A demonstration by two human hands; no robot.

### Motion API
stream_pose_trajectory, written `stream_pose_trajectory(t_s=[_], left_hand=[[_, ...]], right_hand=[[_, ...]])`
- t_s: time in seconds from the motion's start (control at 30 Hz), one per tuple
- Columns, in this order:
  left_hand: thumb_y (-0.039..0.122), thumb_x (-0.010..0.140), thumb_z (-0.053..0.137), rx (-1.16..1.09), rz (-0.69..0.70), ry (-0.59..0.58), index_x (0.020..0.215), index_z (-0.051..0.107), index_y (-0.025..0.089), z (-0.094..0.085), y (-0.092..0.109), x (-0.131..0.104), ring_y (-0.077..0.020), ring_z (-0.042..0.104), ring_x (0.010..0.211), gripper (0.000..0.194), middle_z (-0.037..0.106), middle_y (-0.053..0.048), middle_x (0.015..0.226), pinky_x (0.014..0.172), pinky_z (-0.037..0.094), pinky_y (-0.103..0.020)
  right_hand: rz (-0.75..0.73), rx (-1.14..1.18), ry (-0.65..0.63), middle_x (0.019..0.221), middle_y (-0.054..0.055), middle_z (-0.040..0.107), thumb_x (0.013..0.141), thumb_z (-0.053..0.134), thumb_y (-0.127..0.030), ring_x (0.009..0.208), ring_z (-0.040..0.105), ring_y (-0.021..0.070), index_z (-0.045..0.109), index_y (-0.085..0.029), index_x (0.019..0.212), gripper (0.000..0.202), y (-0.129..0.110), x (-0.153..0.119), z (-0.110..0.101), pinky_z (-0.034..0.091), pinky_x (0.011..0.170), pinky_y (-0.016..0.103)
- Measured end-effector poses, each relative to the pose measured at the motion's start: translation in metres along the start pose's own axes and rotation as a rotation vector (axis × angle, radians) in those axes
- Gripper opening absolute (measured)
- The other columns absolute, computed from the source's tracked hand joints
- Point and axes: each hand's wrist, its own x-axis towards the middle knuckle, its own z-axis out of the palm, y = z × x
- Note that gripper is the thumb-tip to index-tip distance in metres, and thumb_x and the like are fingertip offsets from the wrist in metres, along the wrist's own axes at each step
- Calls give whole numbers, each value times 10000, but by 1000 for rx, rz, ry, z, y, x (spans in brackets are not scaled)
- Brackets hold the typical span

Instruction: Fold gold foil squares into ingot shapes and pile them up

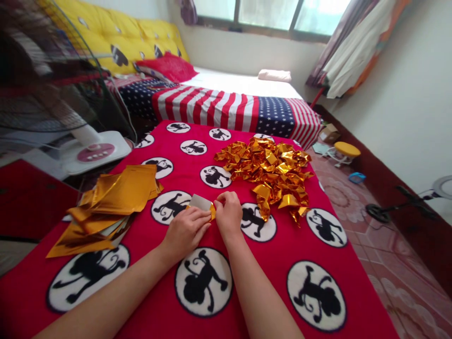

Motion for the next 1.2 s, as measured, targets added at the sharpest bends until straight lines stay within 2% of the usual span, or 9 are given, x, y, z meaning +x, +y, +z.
stream_pose_trajectory(t_s=[0.1,0.2,0.33,0.53,0.73,0.87,0.97,1.1,1.2], left_hand=[[217,910,512,-24,-2,13,1055,688,181,0,1,0,-219,583,975,231,705,-69,1078,843,487,-396],[157,887,505,-66,-23,20,1034,691,183,-1,0,2,-214,576,968,238,708,-66,1061,839,477,-387],[57,825,497,-142,-40,-8,1011,689,200,-5,-9,4,-218,554,987,303,715,-39,1036,881,438,-399],[94,864,468,-146,33,-47,1082,673,236,-13,-24,5,-238,513,1096,331,711,-38,1085,956,371,-438],[10,758,432,-119,-2,-79,1229,578,191,-20,-26,6,-235,499,1166,525,654,-89,1164,1032,336,-435],[23,769,427,-125,-5,-91,1317,504,202,-22,-29,8,-232,494,1185,582,633,-87,1210,1058,316,-443],[53,788,440,-136,-24,-98,1320,504,208,-21,-32,9,-233,498,1191,559,627,-85,1216,1089,291,-462],[24,780,407,-183,-10,-99,1309,511,222,-19,-36,11,-210,469,1253,574,603,-62,1274,1143,219,-491],[1,762,392,-196,-40,-38,1312,508,195,-19,-42,12,-202,479,1245,595,575,-77,1313,1111,300,-457]], right_hand=[[-51,103,124,794,16,576,815,549,-178,741,545,168,555,-205,770,53,-5,-19,-8,421,716,287],[-56,113,10,806,18,584,816,504,-121,736,554,166,547,-207,806,97,-11,-44,-12,425,698,282],[-65,-23,-106,866,37,586,813,530,-126,797,558,192,543,-206,856,92,-18,-64,-9,430,697,297],[-179,-64,-162,915,47,581,859,515,-112,852,554,190,594,-207,839,125,-15,-55,-6,449,738,292],[-247,-4,-136,953,60,598,882,431,-50,887,555,186,662,-214,858,285,-9,-53,-6,461,769,296],[-275,-23,-93,996,70,605,892,469,-96,946,538,211,655,-210,895,218,-18,-60,-6,460,837,340],[-293,-44,-124,1044,75,610,875,534,-124,1001,526,229,642,-213,988,180,-26,-67,0,456,877,355],[-292,-116,-159,1037,78,614,890,497,-100,976,534,225,645,-215,982,209,-30,-69,9,465,827,334],[-303,-153,-158,972,70,619,894,475,-73,905,538,212,654,-216,904,229,-28,-65,11,458,761,317]])
